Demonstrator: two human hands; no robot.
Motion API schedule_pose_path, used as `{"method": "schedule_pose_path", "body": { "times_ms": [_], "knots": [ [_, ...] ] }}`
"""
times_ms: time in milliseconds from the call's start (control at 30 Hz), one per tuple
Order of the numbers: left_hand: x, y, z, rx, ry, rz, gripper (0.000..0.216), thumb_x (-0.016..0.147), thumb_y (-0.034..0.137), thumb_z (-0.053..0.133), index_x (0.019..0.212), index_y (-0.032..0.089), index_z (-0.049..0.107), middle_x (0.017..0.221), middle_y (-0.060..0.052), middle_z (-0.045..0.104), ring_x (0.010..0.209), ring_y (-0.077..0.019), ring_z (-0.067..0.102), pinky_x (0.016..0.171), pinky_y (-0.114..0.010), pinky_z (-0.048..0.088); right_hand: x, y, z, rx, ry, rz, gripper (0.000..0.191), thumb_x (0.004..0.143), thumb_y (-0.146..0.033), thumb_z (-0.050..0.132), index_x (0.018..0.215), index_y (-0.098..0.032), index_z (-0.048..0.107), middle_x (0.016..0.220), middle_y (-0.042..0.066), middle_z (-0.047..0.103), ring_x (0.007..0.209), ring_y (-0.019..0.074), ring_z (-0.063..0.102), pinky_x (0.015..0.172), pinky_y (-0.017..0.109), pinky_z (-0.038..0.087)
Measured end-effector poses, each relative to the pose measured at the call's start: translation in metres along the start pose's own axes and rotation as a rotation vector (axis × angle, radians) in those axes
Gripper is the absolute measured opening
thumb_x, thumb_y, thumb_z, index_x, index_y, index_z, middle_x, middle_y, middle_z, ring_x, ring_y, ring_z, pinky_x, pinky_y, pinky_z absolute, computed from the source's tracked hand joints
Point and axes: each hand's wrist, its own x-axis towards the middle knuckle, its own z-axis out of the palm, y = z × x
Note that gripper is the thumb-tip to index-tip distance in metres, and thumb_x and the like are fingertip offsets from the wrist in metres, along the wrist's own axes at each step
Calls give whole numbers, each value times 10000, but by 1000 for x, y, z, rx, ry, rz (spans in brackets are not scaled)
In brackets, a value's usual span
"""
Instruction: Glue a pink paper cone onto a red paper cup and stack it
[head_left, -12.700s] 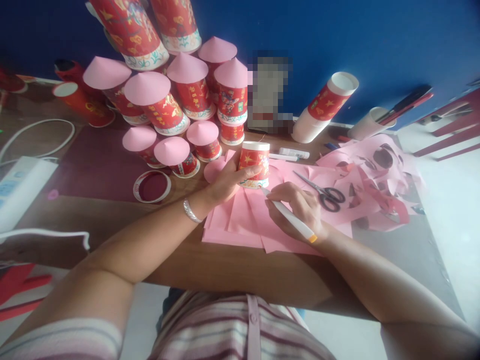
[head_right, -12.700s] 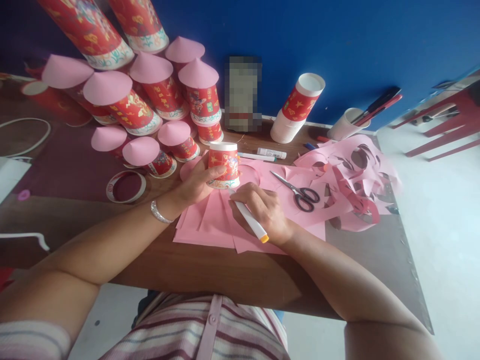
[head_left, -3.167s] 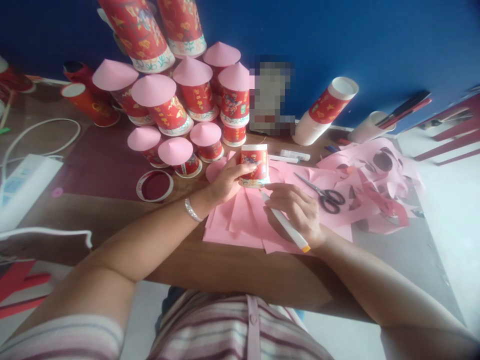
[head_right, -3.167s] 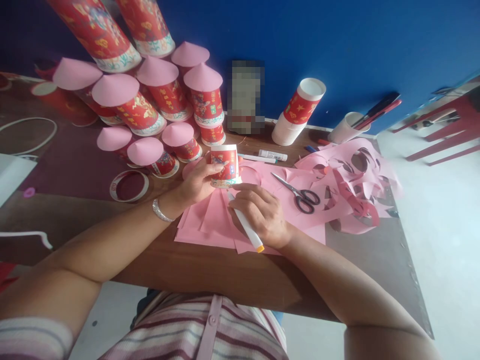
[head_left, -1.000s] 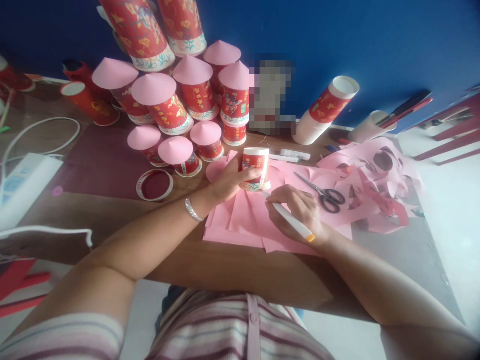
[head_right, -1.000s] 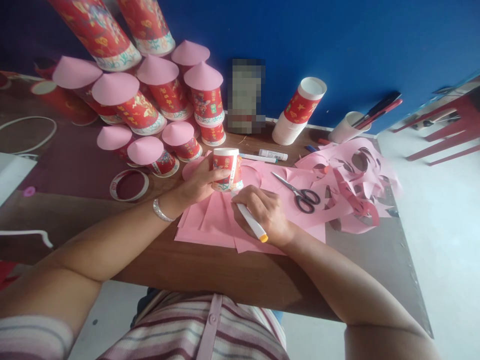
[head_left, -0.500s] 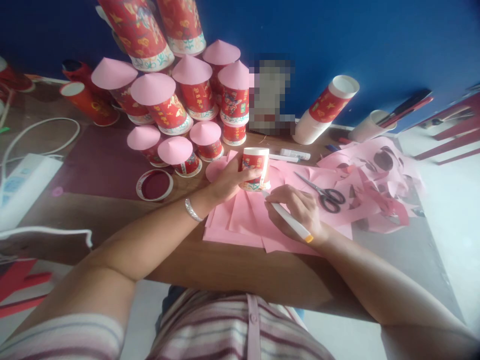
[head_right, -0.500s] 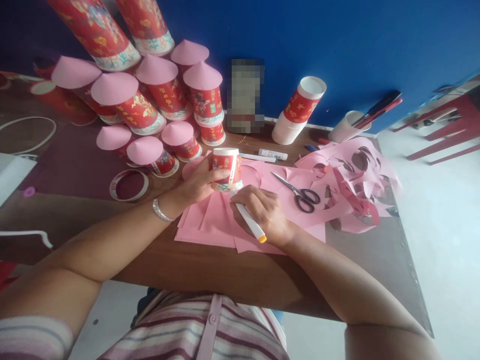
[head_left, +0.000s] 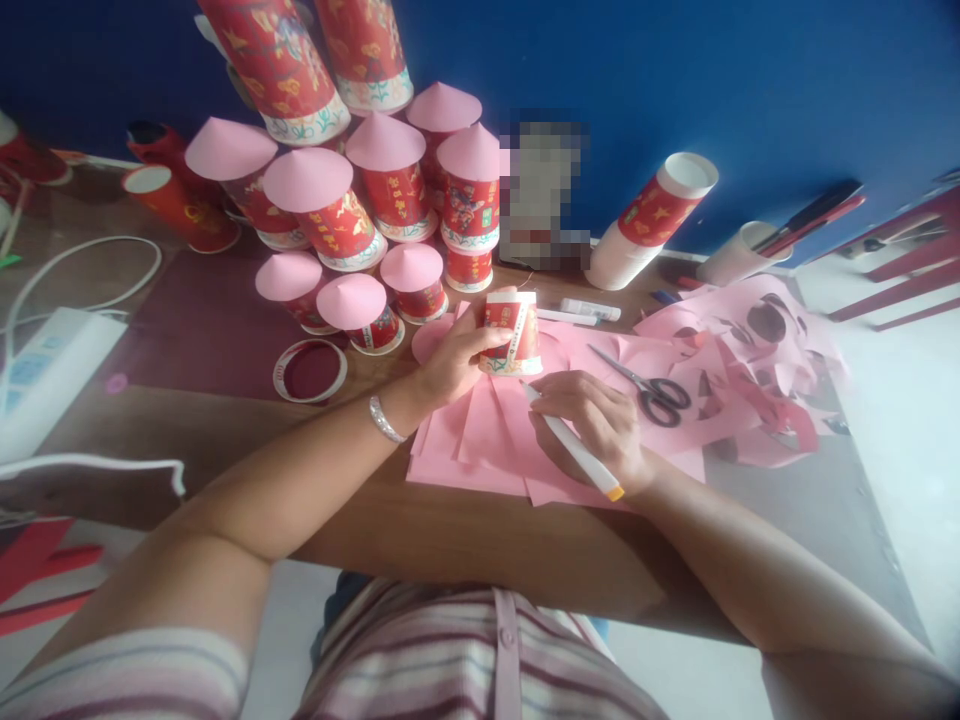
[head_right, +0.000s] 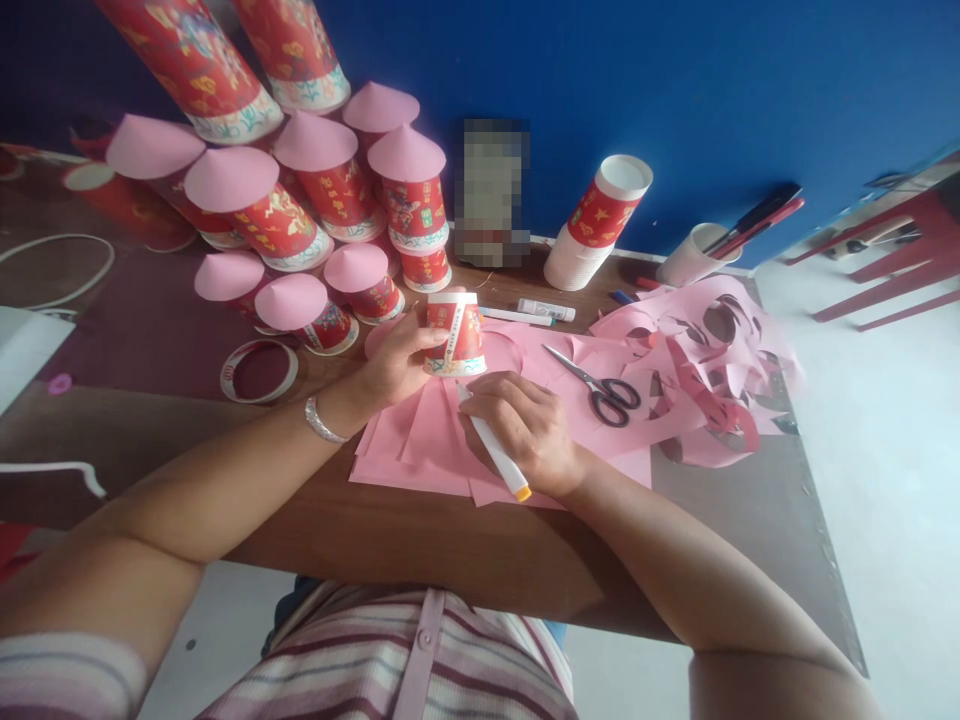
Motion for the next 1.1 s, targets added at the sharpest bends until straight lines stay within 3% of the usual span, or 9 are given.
{"method": "schedule_pose_path", "body": {
  "times_ms": [400, 633, 833, 1100],
  "knots": [
    [-1, 6, 7, 50, -58, -24, 282, 826, 337, 826, 990, 189, 651, 914, -23, 646, 863, -166, 647, 808, -314, 556, 0, -1, 1, 38, -23, -16, 264, 905, -21, 657, 1103, -191, 621, 909, 76, 774, 953, 244, 824, 780, 346, 696],
    [-4, 7, 6, 90, -53, -49, 246, 840, 342, 769, 1007, 198, 659, 901, -25, 658, 826, -165, 646, 777, -312, 569, 0, -2, -1, -19, -9, 22, 245, 906, -41, 666, 1084, -200, 614, 827, 30, 722, 684, 166, 717, 619, 290, 616],
    [-6, 12, 11, 88, -14, -54, 248, 799, 323, 783, 942, 188, 632, 848, -6, 627, 777, -137, 614, 723, -270, 537, 0, -2, -1, -52, 13, 53, 249, 921, -51, 652, 1088, -231, 608, 823, 0, 709, 705, 148, 718, 627, 265, 606],
    [-5, 10, 9, 107, -26, -57, 263, 808, 343, 782, 968, 206, 625, 863, -14, 635, 793, -164, 632, 743, -314, 552, 2, -1, 0, -45, 14, 52, 244, 914, -39, 662, 1071, -219, 609, 807, 1, 698, 691, 152, 709, 606, 261, 589]
  ]
}}
